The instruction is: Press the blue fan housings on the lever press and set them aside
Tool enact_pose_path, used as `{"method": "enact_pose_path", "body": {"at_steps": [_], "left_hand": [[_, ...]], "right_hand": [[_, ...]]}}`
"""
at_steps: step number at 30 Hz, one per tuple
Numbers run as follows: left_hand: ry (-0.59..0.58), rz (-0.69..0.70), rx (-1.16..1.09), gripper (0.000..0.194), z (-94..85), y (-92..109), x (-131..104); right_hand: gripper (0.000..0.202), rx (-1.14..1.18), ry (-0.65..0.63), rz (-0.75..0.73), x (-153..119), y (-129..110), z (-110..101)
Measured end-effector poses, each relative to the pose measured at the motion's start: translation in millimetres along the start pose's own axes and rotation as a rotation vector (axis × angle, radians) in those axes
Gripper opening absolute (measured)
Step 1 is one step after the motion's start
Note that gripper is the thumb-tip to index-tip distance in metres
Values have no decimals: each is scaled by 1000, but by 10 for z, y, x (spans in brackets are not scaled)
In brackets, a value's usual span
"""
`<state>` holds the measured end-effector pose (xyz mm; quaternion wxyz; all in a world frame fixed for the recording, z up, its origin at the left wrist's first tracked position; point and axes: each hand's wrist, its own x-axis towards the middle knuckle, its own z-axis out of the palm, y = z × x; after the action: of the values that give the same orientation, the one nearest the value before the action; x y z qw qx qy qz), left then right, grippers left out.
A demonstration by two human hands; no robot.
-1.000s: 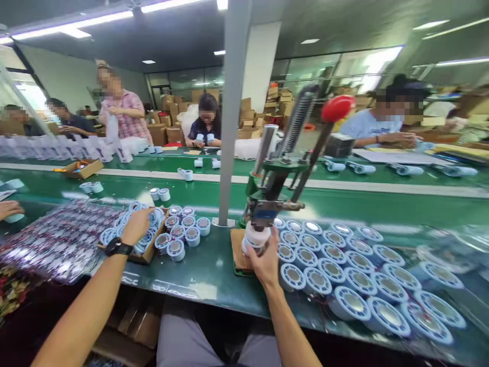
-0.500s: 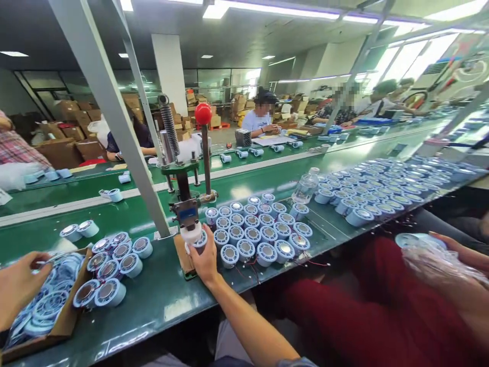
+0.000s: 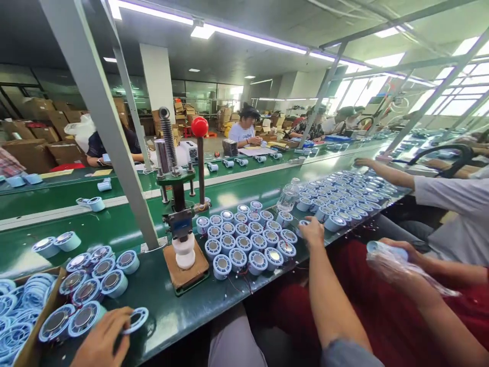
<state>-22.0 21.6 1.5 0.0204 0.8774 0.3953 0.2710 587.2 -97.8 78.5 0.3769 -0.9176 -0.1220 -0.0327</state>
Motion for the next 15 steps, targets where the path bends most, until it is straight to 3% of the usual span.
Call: {"method": "enact_pose_path", "body": {"at_steps": [3,6,9,12,15], "left_hand": [[14,38,-4,22,263,161,28],[8,6,21,21,420,187,23],[-40,-48,42,20,530,206,17],[-20,-90,62,24,608,243,27],[29,-66,43,25,643,233,23]], "right_hand": [[31,-93,-106,-49,34,27,-17],[41,-158,-123,-171,-31,-237,3],[43,-173,-189,-393,-206,-824,265],[39,-181,-361,-610,-509,-1529,755],[39,-210,-485,-709,-858,-2080,1168]]}}
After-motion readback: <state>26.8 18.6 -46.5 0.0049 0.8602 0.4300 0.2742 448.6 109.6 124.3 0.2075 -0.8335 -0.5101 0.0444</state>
